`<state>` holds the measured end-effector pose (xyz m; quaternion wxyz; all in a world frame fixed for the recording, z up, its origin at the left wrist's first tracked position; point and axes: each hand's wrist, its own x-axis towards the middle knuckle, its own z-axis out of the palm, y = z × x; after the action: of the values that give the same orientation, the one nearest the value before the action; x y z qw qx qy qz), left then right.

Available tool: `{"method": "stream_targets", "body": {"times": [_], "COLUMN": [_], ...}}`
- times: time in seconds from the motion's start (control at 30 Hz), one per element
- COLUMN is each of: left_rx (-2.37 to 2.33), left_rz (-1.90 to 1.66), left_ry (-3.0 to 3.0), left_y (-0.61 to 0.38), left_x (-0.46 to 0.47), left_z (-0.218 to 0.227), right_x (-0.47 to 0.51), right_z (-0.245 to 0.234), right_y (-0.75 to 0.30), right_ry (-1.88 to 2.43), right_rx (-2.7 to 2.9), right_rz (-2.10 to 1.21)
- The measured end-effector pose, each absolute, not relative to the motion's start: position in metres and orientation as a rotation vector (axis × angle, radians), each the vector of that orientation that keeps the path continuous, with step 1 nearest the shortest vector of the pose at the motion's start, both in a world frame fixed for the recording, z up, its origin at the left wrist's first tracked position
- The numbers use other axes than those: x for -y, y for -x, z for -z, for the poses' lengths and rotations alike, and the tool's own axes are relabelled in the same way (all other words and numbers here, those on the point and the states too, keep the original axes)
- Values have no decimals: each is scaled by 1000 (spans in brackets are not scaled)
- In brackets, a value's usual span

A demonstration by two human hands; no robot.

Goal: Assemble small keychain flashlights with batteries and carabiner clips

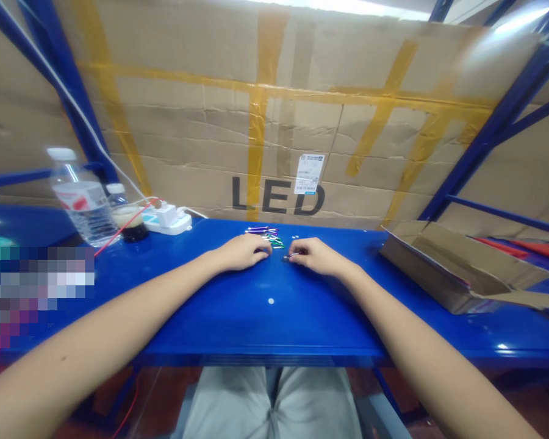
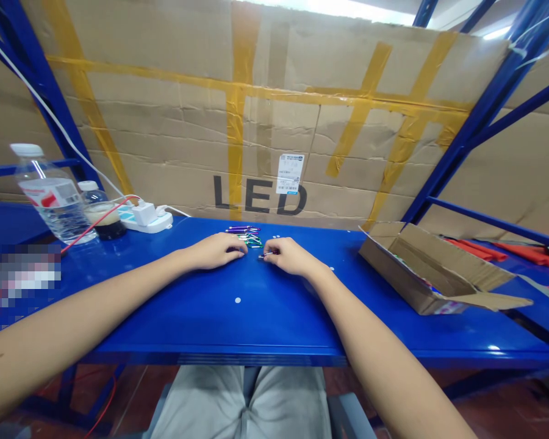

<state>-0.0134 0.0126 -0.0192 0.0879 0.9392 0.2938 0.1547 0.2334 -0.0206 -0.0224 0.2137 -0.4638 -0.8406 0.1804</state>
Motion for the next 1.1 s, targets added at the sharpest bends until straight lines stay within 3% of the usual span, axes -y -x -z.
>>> {"method": "stream_targets", "body": {"times": [0.43, 1.1], "left_rx": [-671, -759], "left_rz": [-335, -272], "left_ry": [-3388, -3367], "left_y": [11, 16], "left_x": [-14, -10], "left_z": [21, 11], "right_x": [18, 20], "right_z": [24, 23], "right_y": [-235, -234], "right_ry": [1302, 1311], "right_rx": [2339, 2324], "right_rz": [-525, -579]}}
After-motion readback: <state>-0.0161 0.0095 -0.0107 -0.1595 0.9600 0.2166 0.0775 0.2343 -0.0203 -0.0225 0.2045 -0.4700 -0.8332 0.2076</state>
